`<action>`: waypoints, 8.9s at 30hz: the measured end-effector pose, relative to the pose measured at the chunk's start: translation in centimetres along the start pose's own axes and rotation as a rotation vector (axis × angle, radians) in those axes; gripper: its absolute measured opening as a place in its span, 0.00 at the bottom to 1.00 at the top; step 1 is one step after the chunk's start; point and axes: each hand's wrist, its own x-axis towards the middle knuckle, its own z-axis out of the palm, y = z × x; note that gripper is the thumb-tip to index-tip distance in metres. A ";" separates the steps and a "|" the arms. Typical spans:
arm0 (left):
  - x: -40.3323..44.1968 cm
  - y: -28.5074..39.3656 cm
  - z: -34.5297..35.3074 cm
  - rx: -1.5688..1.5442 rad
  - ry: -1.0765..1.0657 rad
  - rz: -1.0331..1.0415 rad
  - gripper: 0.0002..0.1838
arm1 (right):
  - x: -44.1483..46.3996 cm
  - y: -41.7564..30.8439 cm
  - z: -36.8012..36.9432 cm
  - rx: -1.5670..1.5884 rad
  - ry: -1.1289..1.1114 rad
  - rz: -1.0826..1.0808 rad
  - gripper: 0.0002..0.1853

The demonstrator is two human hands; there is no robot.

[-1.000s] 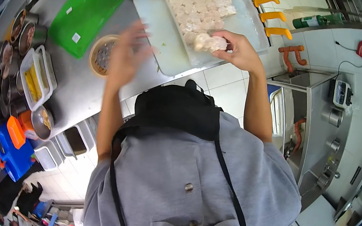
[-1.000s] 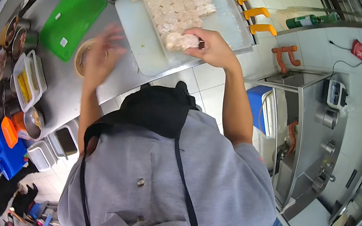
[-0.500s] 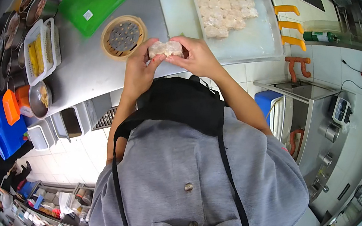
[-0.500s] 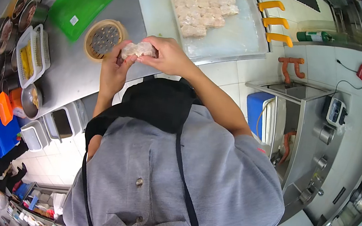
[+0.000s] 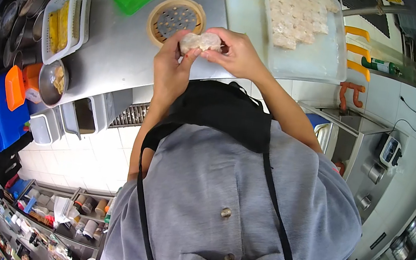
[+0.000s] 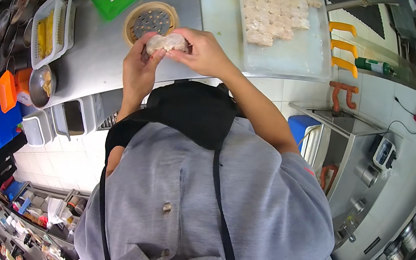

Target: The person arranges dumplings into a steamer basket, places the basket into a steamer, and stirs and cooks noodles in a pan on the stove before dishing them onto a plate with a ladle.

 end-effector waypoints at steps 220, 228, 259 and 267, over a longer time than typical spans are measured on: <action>10.9 2.7 37.4 -0.029 -0.277 -0.245 0.19 | -11.3 8.6 -22.1 -0.249 1.255 0.385 0.25; 11.0 1.9 37.9 -0.093 -0.284 -0.312 0.18 | -11.8 9.0 -22.6 -0.166 1.220 0.433 0.25; 9.3 8.0 22.4 0.398 -0.545 0.491 0.22 | -11.0 2.8 -22.2 0.059 0.324 0.028 0.25; 7.7 6.3 17.2 0.434 -0.355 0.417 0.22 | -6.9 1.9 -17.0 -0.236 0.345 -0.043 0.19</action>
